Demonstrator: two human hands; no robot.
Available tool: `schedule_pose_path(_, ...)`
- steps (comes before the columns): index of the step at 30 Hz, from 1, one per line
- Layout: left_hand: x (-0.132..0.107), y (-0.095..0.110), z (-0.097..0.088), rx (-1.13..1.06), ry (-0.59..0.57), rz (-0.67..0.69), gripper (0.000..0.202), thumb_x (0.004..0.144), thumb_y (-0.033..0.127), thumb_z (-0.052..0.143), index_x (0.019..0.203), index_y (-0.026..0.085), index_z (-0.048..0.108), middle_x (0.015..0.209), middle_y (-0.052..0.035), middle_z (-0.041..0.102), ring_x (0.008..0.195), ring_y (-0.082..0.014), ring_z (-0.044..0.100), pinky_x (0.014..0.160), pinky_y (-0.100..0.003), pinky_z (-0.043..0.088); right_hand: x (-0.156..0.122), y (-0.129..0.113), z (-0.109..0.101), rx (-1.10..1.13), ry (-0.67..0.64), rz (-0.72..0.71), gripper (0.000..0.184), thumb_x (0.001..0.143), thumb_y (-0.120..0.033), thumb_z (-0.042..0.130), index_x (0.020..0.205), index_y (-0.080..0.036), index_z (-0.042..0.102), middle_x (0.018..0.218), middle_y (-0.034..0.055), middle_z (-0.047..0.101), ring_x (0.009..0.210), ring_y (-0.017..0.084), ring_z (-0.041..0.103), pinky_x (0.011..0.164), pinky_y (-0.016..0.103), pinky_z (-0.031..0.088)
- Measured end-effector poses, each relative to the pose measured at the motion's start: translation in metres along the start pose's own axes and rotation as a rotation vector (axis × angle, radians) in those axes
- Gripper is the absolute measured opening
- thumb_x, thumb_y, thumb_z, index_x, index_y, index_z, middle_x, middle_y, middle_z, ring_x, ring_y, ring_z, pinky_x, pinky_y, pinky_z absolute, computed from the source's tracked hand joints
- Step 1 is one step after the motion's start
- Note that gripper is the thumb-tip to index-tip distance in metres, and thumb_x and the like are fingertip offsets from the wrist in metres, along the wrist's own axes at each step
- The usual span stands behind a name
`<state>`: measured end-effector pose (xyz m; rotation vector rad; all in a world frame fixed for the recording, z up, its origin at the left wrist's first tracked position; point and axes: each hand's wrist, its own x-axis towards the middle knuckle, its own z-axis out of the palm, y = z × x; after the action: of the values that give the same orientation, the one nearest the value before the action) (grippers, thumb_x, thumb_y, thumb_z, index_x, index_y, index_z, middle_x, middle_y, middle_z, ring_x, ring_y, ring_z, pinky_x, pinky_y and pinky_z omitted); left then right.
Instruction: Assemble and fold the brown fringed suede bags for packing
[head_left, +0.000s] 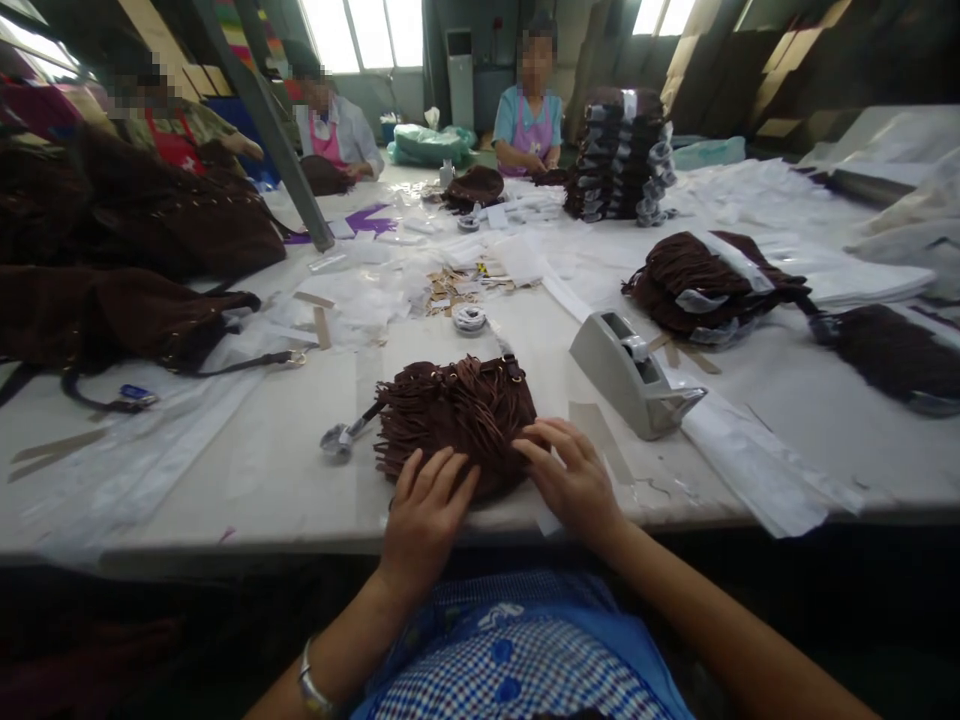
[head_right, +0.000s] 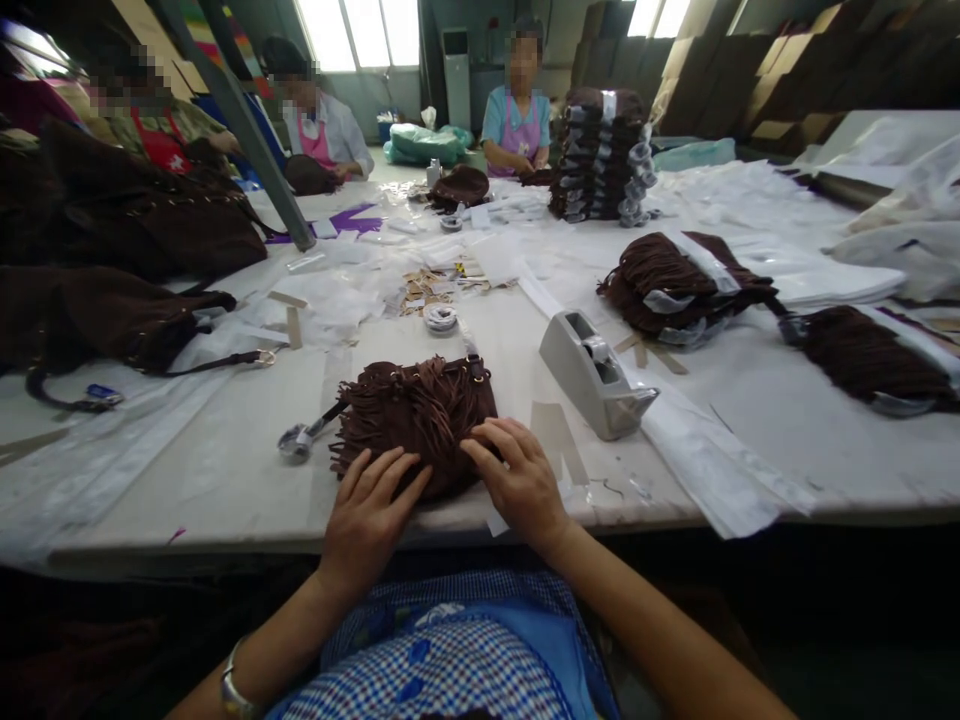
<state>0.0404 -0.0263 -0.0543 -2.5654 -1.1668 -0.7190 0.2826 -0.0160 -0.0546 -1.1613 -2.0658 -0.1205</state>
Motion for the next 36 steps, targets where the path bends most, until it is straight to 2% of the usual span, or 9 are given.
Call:
schedule_pose_path(8, -0.008, -0.018, 0.004, -0.097, -0.039, -0.027, 0.032, 0.090, 0.010, 0.047, 0.115, 0.016, 0.066, 0.118, -0.0084, 0.070, 0.106, -0.0249, 0.065, 0.089, -0.038, 0.052, 0.006, 0.029, 0.011, -0.052, -0.246, -0.069, 0.028, 0.093, -0.008, 0.045, 0.074, -0.021, 0.062, 0.075, 0.0042, 0.056, 0.075, 0.019, 0.053, 0.069, 0.029, 0.049)
schedule_pose_path(11, 0.002, -0.012, 0.000, -0.071, -0.070, -0.086, 0.034, 0.081, 0.007, 0.052, 0.109, 0.016, 0.068, 0.110, -0.0091, 0.071, 0.098, -0.0270, 0.066, 0.087, -0.043, 0.052, 0.003, 0.030, 0.004, 0.060, -0.227, 0.024, 0.029, 0.087, -0.003, 0.046, 0.097, -0.021, 0.067, 0.094, 0.0066, 0.062, 0.090, 0.020, 0.059, 0.078, 0.031, 0.053)
schedule_pose_path(15, 0.017, -0.003, -0.001, -0.058, -0.091, -0.031, 0.047, 0.083, 0.005, 0.049, 0.124, 0.022, 0.064, 0.108, -0.0093, 0.071, 0.095, -0.0260, 0.065, 0.109, -0.059, 0.033, 0.002, 0.034, -0.003, 0.088, -0.191, 0.025, 0.048, 0.088, -0.005, 0.049, 0.130, -0.026, 0.057, 0.127, 0.0095, 0.060, 0.114, 0.023, 0.056, 0.096, 0.041, 0.052)
schedule_pose_path(20, 0.010, -0.004, 0.010, -0.125, -0.109, 0.134, 0.049, 0.091, 0.007, 0.041, 0.135, 0.022, 0.057, 0.145, -0.0099, 0.051, 0.134, -0.0295, 0.046, 0.113, -0.054, 0.032, 0.001, 0.042, 0.010, 0.009, -0.161, 0.189, 0.041, 0.077, 0.000, 0.055, 0.111, -0.020, 0.065, 0.097, 0.0075, 0.067, 0.093, 0.024, 0.062, 0.084, 0.039, 0.056)
schedule_pose_path(24, 0.005, -0.003, 0.013, -0.112, -0.131, 0.046, 0.049, 0.092, 0.007, 0.040, 0.134, 0.025, 0.057, 0.145, -0.0073, 0.050, 0.136, -0.0331, 0.043, 0.110, -0.060, 0.034, 0.006, 0.028, -0.001, -0.012, -0.267, 0.318, 0.034, 0.075, -0.001, 0.056, 0.104, -0.018, 0.064, 0.098, 0.0087, 0.065, 0.094, 0.027, 0.062, 0.082, 0.042, 0.056)
schedule_pose_path(27, 0.015, 0.004, 0.012, -0.136, -0.135, -0.016, 0.039, 0.094, 0.012, 0.044, 0.127, 0.024, 0.062, 0.139, -0.0079, 0.056, 0.133, -0.0332, 0.047, 0.109, -0.061, 0.035, 0.016, 0.007, -0.019, 0.043, -0.262, 0.247, 0.042, 0.082, -0.002, 0.048, 0.118, -0.020, 0.062, 0.119, 0.0110, 0.063, 0.110, 0.028, 0.060, 0.094, 0.047, 0.053)
schedule_pose_path(30, 0.027, 0.010, 0.007, -0.169, -0.170, -0.048, 0.033, 0.096, 0.016, 0.047, 0.123, 0.022, 0.063, 0.135, -0.0085, 0.060, 0.130, -0.0295, 0.051, 0.111, -0.059, 0.035, 0.032, -0.007, -0.021, 0.226, -0.214, 0.006, 0.051, 0.091, -0.003, 0.040, 0.134, -0.026, 0.055, 0.140, 0.0069, 0.053, 0.129, 0.025, 0.049, 0.110, 0.047, 0.043)
schedule_pose_path(33, 0.020, 0.012, -0.005, -0.247, -0.149, 0.008, 0.032, 0.096, 0.015, 0.046, 0.123, 0.018, 0.061, 0.135, -0.0089, 0.060, 0.132, -0.0259, 0.049, 0.116, -0.056, 0.029, 0.047, -0.005, 0.007, 0.373, -0.326, -0.170, 0.049, 0.097, -0.013, 0.041, 0.145, -0.026, 0.045, 0.149, 0.0058, 0.043, 0.139, 0.024, 0.038, 0.115, 0.046, 0.038)
schedule_pose_path(36, -0.010, 0.008, -0.022, -0.391, -0.042, 0.019, 0.031, 0.093, 0.011, 0.047, 0.118, 0.019, 0.063, 0.125, -0.0057, 0.067, 0.124, -0.0202, 0.056, 0.117, -0.048, 0.031, 0.055, 0.009, 0.036, 0.358, -0.439, -0.099, 0.047, 0.101, -0.023, 0.039, 0.148, -0.024, 0.040, 0.156, 0.0066, 0.032, 0.143, 0.025, 0.032, 0.118, 0.048, 0.031)
